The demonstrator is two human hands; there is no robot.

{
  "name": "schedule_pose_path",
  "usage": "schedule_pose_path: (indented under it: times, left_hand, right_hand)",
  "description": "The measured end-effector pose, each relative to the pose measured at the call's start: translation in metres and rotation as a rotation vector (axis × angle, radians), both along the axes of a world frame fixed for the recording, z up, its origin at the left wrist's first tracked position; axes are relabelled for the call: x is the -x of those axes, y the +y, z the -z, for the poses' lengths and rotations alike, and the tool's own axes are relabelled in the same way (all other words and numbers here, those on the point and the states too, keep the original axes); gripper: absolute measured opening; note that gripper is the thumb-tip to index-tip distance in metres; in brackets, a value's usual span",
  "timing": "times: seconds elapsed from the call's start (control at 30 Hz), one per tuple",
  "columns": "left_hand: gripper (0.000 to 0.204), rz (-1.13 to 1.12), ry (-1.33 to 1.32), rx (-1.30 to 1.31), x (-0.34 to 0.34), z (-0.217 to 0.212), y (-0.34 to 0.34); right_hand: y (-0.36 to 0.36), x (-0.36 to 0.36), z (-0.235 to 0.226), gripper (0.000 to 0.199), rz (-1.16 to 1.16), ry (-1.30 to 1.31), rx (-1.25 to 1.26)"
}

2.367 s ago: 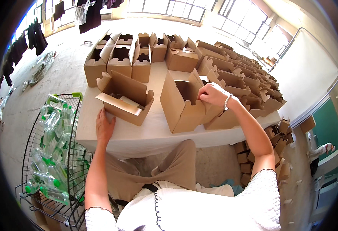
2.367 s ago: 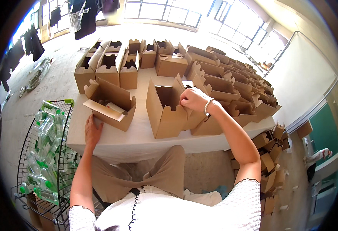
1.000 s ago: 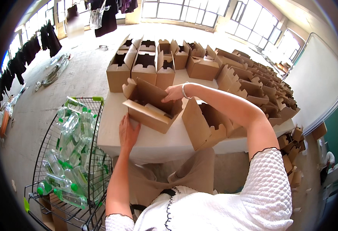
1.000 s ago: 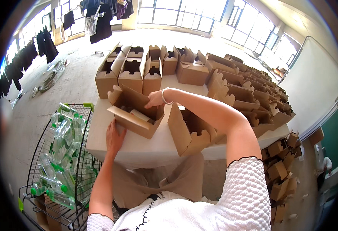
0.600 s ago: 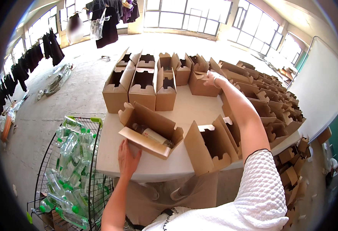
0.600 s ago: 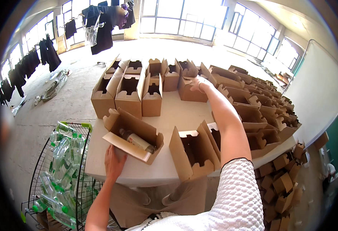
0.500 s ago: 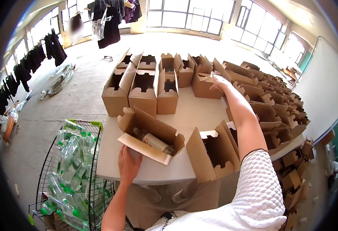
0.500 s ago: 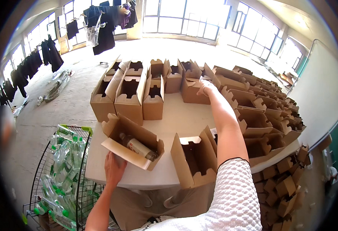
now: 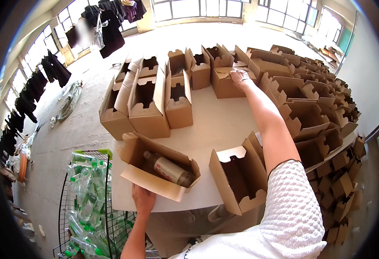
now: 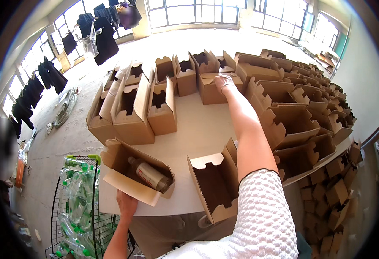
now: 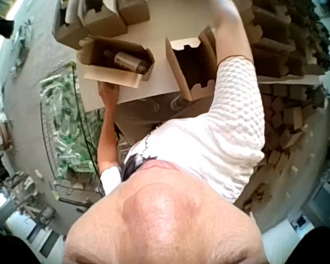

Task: The person places water bottles into cardboard boxes by hand and then moves the filled boxes onto a larger stack on a table.

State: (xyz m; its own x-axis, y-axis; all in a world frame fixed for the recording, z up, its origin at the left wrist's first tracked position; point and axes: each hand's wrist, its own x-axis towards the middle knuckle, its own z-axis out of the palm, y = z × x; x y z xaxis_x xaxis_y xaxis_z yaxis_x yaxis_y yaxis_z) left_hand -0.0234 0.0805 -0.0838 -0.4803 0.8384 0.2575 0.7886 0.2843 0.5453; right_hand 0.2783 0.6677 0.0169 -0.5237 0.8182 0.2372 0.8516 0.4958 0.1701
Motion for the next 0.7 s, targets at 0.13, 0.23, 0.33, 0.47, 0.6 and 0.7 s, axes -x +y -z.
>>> schedule_pose_path:
  times: [0.13,0.23,0.33,0.47,0.6,0.7]
  left_hand:
    - [0.052,-0.009,-0.095,-0.040,-0.003,-0.001,0.003]
    - [0.060,0.021,-0.054,-0.113,-0.004,0.000,0.012]
    - [0.061,0.050,0.034,-0.070,0.001,0.005,0.006]
    - [0.059,-0.010,-0.108,-0.007,-0.005,-0.004,0.004]
    - [0.059,0.010,0.005,-0.035,0.007,0.005,0.001]
    - [0.062,0.000,-0.064,-0.043,0.000,0.002,0.004]
  right_hand:
    - [0.010,-0.011,0.000,0.021,-0.056,-0.029,-0.010]
    - [0.000,-0.003,-0.038,0.043,0.078,-0.108,0.192]
    - [-0.036,0.036,-0.054,0.098,0.126,-0.066,0.107]
    - [-0.077,0.071,-0.025,0.071,-0.009,-0.319,0.147]
    - [-0.066,0.067,-0.005,0.042,-0.091,-0.264,0.057]
    - [-0.057,0.060,-0.001,0.037,-0.105,-0.291,0.012]
